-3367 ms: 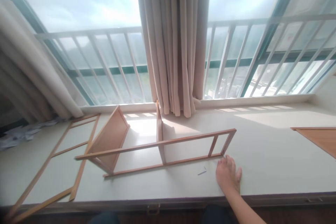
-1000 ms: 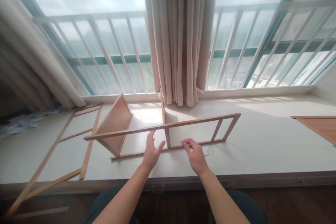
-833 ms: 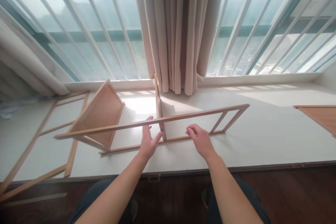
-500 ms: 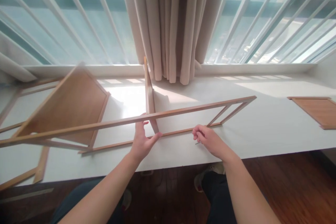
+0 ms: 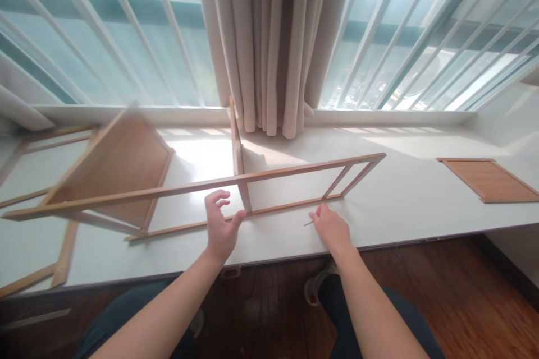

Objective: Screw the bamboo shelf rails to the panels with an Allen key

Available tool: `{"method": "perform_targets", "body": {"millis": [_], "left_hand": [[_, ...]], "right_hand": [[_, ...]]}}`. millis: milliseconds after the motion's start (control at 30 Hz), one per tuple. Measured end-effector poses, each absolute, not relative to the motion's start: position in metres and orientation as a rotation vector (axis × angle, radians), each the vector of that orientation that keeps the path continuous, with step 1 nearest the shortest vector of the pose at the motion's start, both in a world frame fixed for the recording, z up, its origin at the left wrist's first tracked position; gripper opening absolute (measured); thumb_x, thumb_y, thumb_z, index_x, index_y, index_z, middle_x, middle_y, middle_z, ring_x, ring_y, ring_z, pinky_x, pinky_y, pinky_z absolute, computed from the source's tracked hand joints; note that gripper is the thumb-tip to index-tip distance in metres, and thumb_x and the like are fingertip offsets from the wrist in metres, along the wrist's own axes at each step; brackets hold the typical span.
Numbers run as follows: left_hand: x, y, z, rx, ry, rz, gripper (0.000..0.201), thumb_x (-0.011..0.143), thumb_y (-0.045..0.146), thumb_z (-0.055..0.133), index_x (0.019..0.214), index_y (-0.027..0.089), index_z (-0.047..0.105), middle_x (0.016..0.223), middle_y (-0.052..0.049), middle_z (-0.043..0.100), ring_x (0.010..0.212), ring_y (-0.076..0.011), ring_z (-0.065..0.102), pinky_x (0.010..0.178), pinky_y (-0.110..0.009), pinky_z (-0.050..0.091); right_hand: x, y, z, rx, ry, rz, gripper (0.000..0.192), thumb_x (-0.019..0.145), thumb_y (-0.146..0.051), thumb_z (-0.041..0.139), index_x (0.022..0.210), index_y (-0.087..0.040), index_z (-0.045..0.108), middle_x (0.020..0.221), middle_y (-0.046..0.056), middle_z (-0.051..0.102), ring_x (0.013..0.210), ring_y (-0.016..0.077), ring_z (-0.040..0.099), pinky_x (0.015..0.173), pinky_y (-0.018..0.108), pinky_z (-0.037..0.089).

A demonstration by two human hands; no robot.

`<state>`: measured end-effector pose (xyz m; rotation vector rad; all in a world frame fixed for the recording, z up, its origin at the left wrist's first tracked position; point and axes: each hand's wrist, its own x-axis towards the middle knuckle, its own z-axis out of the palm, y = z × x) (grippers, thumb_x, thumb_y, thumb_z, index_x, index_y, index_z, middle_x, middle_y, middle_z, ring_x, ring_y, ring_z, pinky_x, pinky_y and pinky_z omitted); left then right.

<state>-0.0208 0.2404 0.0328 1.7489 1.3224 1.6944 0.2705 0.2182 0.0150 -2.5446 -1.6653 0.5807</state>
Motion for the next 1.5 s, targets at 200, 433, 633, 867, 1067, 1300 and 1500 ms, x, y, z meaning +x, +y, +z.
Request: {"method": "perform_targets", "body": {"millis": [200,433,633,867,1067,1300,1500], "left_hand": [[-0.018,0.220,0.041,1.804,1.153,1.610,0.021,0.092,0.038,0.063,0.101,0.021,0.054,0.098,-0.004,0.055,0.092,-0.0148,0.053,0.081,-0.028,0.046],[0.004,0.197,0.037,1.657,1.078,0.614,0.035,0.094,0.043,0.052,0.071,0.016,0.058,0.066,0.000,0.054,0.061,-0.0098,0.049,0.061,-0.024,0.037],[0.039,0.181,0.020,1.123,0.954,0.393,0.043,0.085,0.059,0.056,0.096,0.018,0.059,0.068,0.002,0.058,0.044,-0.0125,0.056,0.038,-0.021,0.037],[0.047,0.204,0.030,1.155,1.076,0.713,0.057,0.085,0.077,0.049,0.076,0.021,0.046,0.048,0.006,0.044,0.041,-0.0109,0.046,0.043,-0.021,0.034],[0.040,0.215,0.048,1.335,1.082,1.005,0.058,0.096,0.066,0.038,0.064,0.019,0.049,0.052,0.002,0.046,0.056,-0.0115,0.047,0.061,-0.024,0.036],[0.010,0.228,0.093,1.522,0.671,0.865,0.058,0.097,0.065,0.036,0.063,0.018,0.041,0.056,0.003,0.040,0.056,-0.0087,0.037,0.059,-0.023,0.031],[0.003,0.229,0.120,1.296,0.498,0.824,0.055,0.095,0.065,0.043,0.066,0.020,0.032,0.055,0.006,0.030,0.050,-0.0054,0.026,0.049,-0.021,0.022]], "right_hand": [[0.256,0.213,0.011,-2.513,-1.679,0.518,0.025,0.100,-0.036,0.043,0.098,-0.018,0.060,0.088,0.016,0.069,0.082,0.0278,0.066,0.068,0.033,0.039],[0.253,0.220,0.009,-2.270,-1.618,0.623,0.022,0.092,-0.032,0.049,0.076,-0.019,0.057,0.072,0.007,0.065,0.068,0.0200,0.057,0.063,0.030,0.035],[0.228,0.228,0.024,-1.956,-1.557,0.808,0.029,0.087,-0.043,0.046,0.074,-0.020,0.056,0.063,0.001,0.057,0.062,0.0178,0.053,0.060,0.029,0.038],[0.188,0.214,0.049,-1.759,-1.483,0.921,0.039,0.093,-0.058,0.041,0.085,-0.021,0.052,0.061,-0.001,0.056,0.058,0.0177,0.053,0.055,0.028,0.036],[0.164,0.207,0.063,-1.656,-1.352,0.899,0.037,0.092,-0.057,0.050,0.090,-0.021,0.052,0.065,0.000,0.059,0.057,0.0168,0.053,0.055,0.028,0.039],[0.162,0.193,0.088,-1.288,-1.331,1.003,0.039,0.099,-0.053,0.052,0.077,-0.021,0.048,0.058,-0.004,0.038,0.054,0.0114,0.034,0.050,0.025,0.027],[0.168,0.191,0.127,-1.144,-1.531,0.993,0.044,0.101,-0.049,0.052,0.070,-0.019,0.048,0.058,-0.004,0.036,0.054,0.0100,0.032,0.051,0.025,0.027]]}}
